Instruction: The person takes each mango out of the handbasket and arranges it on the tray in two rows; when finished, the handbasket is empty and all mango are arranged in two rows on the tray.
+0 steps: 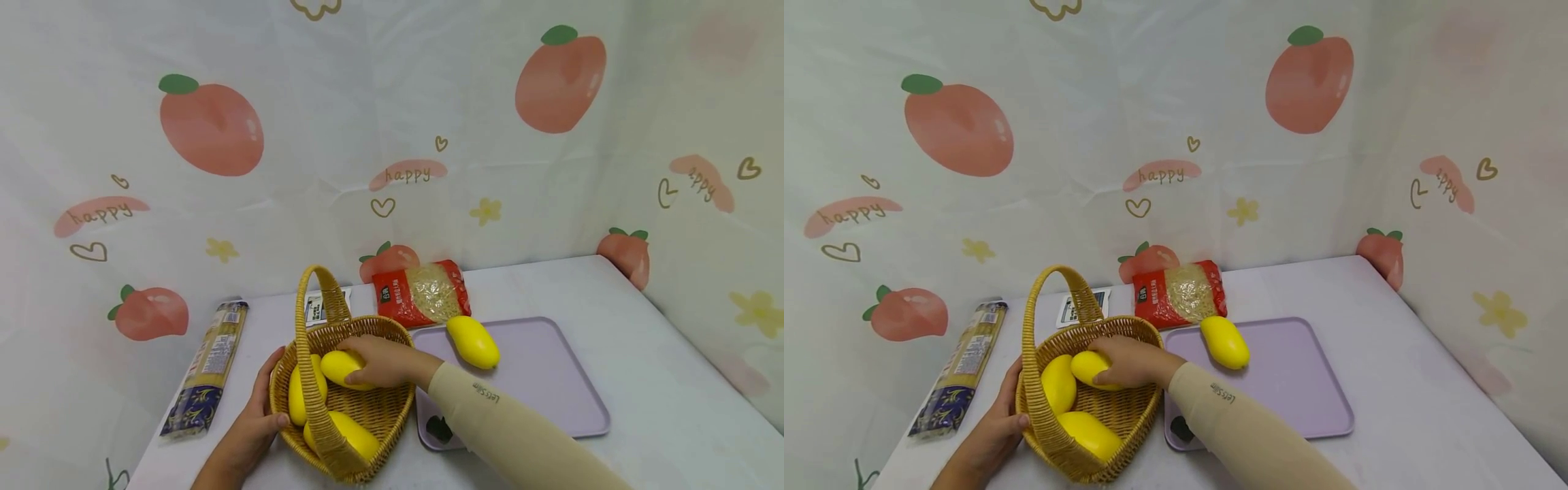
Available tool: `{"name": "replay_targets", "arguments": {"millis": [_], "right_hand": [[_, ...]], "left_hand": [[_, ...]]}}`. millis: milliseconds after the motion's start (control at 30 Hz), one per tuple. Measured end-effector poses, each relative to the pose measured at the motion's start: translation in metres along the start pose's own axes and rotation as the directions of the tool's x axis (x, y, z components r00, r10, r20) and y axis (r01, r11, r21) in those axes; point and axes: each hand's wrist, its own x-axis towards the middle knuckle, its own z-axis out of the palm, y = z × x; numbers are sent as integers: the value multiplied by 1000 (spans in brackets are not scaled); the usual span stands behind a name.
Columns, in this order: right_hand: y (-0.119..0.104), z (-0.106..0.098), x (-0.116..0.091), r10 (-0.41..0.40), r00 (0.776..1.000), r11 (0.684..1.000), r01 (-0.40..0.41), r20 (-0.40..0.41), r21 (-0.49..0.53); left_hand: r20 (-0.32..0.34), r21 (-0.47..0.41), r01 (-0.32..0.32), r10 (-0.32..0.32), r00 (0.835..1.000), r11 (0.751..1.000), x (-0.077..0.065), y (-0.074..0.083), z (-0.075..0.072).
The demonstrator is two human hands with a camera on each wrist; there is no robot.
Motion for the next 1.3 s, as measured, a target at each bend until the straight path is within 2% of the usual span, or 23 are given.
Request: {"name": "replay_targets", "arguments": {"millis": [200, 467, 833, 1100, 1300], "right_hand": [[-1, -2, -1, 27, 999, 998, -28, 23, 51], [-1, -2, 0, 38, 998, 999, -39, 55, 20], [1, -11, -7, -101, 994, 983, 104, -31, 148], [0, -23, -28, -96, 988, 956, 125, -120, 264], [-2, -29, -44, -117, 981, 941, 159, -155, 299]], "left_hand": [[-3, -11, -1, 1, 1000, 1000, 0, -1, 0], [5, -10, -1, 1, 1000, 1000, 0, -1, 1], [18, -11, -4, 4, 1000, 1000, -2, 2, 2], [14, -2, 9, -9, 1000, 1000, 0, 0, 1], [14, 2, 15, -15, 1000, 1000, -1, 0, 0]]}}
